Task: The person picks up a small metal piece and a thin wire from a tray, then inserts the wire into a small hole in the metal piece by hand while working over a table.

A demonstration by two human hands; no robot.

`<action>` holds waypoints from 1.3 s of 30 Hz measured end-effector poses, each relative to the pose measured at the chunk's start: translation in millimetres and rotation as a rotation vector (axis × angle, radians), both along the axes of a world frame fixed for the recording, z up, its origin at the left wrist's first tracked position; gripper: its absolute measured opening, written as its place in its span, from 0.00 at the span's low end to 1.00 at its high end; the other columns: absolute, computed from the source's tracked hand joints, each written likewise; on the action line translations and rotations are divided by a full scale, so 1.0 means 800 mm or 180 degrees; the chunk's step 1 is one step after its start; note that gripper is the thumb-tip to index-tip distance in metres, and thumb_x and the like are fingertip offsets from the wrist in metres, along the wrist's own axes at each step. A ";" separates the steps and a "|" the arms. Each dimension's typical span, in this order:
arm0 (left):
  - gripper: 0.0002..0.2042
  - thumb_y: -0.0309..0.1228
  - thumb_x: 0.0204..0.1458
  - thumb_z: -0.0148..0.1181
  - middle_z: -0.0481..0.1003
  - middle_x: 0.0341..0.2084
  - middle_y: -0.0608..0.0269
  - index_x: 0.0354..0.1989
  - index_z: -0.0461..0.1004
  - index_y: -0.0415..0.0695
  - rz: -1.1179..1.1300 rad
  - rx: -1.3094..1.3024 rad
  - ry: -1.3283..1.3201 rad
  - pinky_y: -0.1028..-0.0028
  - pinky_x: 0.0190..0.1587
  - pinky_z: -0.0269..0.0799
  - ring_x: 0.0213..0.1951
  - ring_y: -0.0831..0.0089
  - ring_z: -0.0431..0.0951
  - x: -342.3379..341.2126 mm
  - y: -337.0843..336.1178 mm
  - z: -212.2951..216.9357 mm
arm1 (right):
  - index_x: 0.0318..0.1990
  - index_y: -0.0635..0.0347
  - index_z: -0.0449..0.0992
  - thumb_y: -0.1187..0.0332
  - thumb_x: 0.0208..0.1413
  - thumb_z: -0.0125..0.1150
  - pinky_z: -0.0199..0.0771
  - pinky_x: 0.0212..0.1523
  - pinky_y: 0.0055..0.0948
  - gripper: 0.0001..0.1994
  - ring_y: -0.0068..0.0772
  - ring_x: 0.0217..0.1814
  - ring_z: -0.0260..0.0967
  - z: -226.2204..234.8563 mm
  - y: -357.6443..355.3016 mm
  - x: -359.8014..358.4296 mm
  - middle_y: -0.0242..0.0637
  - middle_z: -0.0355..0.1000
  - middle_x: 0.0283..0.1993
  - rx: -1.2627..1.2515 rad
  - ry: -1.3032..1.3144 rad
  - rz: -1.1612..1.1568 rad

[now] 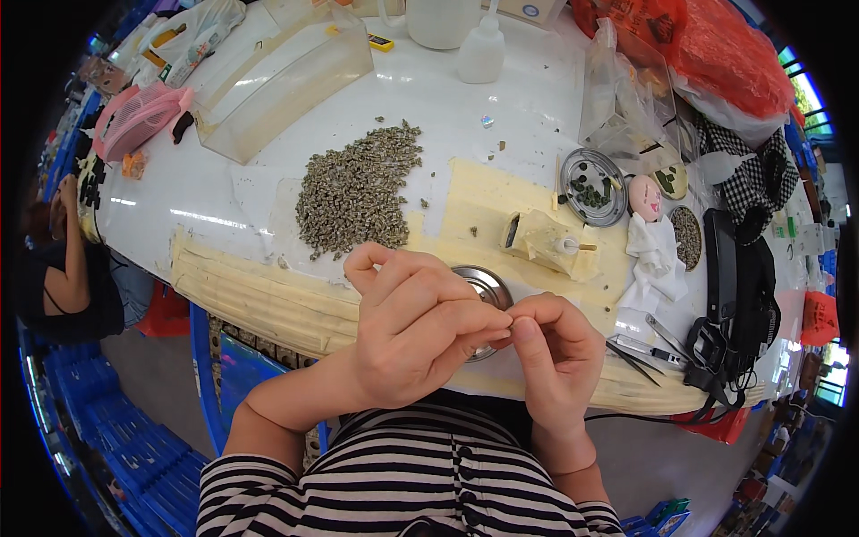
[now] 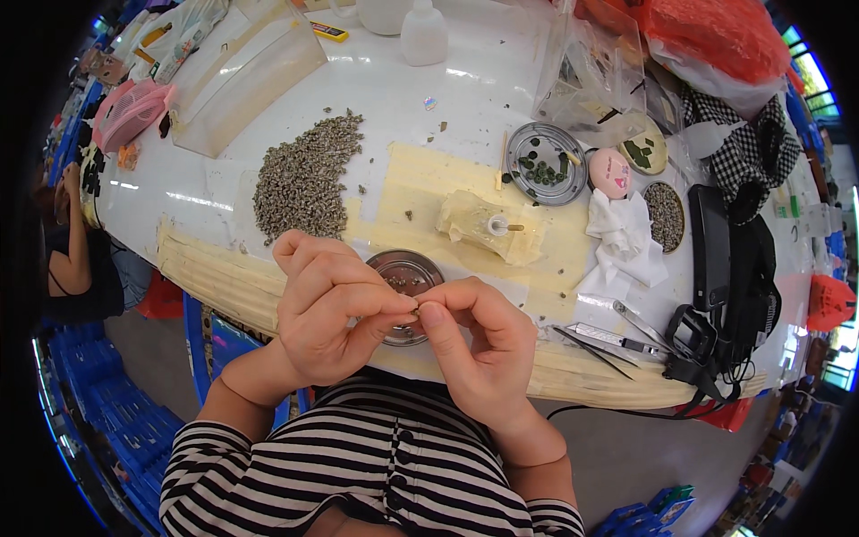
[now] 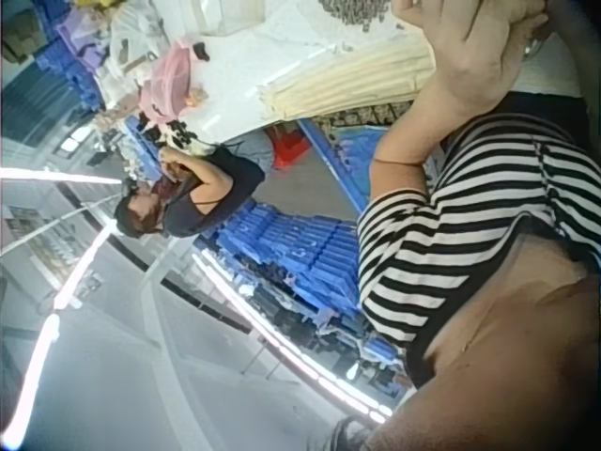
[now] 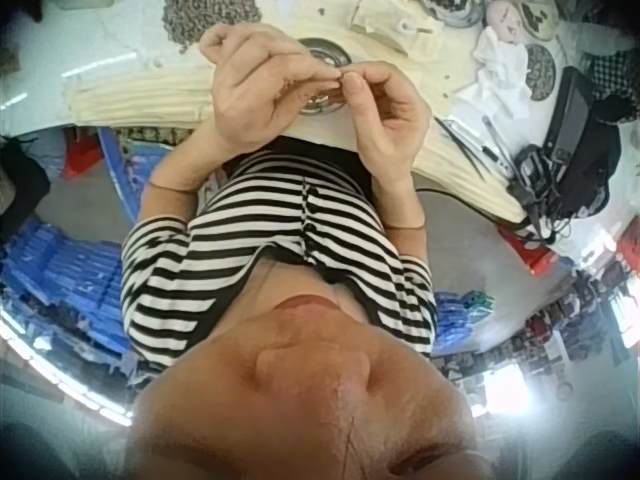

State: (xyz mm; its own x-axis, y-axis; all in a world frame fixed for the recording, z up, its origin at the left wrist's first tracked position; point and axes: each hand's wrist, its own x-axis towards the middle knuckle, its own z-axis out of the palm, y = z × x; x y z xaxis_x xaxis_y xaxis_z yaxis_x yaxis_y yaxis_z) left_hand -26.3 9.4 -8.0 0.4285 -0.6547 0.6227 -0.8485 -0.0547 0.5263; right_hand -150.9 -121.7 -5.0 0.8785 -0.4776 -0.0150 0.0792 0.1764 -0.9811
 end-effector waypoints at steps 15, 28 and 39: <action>0.10 0.33 0.43 0.72 0.74 0.30 0.77 0.35 0.81 0.55 -0.0127 0.0016 -0.0158 0.67 0.46 0.53 0.36 0.73 0.70 0.000 -0.001 0.001 | 0.37 0.70 0.77 0.79 0.59 0.61 0.75 0.43 0.22 0.02 0.22 0.39 0.74 -0.002 -0.006 -0.007 0.36 0.76 0.37 0.0246 -0.0032 0.0083; 0.08 0.32 0.46 0.72 0.74 0.29 0.72 0.34 0.80 0.51 -0.0345 -0.0029 0.0295 0.69 0.44 0.56 0.34 0.71 0.69 0.006 0.000 0.003 | 0.41 0.70 0.74 0.76 0.65 0.55 0.76 0.45 0.23 0.05 0.21 0.41 0.74 0.001 -0.003 -0.002 0.35 0.75 0.38 0.0434 -0.0166 0.0239; 0.11 0.31 0.42 0.74 0.74 0.29 0.72 0.35 0.81 0.50 -0.0344 -0.0054 0.0240 0.69 0.44 0.55 0.34 0.71 0.69 0.006 -0.003 0.002 | 0.41 0.69 0.74 0.76 0.65 0.55 0.73 0.44 0.21 0.04 0.21 0.40 0.72 -0.006 -0.005 -0.005 0.36 0.75 0.38 -0.0005 -0.0151 0.0171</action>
State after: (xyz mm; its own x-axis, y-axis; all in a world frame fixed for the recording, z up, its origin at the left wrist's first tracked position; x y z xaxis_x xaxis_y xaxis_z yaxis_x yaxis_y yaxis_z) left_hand -21.5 7.0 -6.1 0.4020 -0.6894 0.6027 -0.8070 0.0443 0.5889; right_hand -155.0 -125.8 -9.8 0.9025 -0.4297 0.0279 0.1159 0.1800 -0.9768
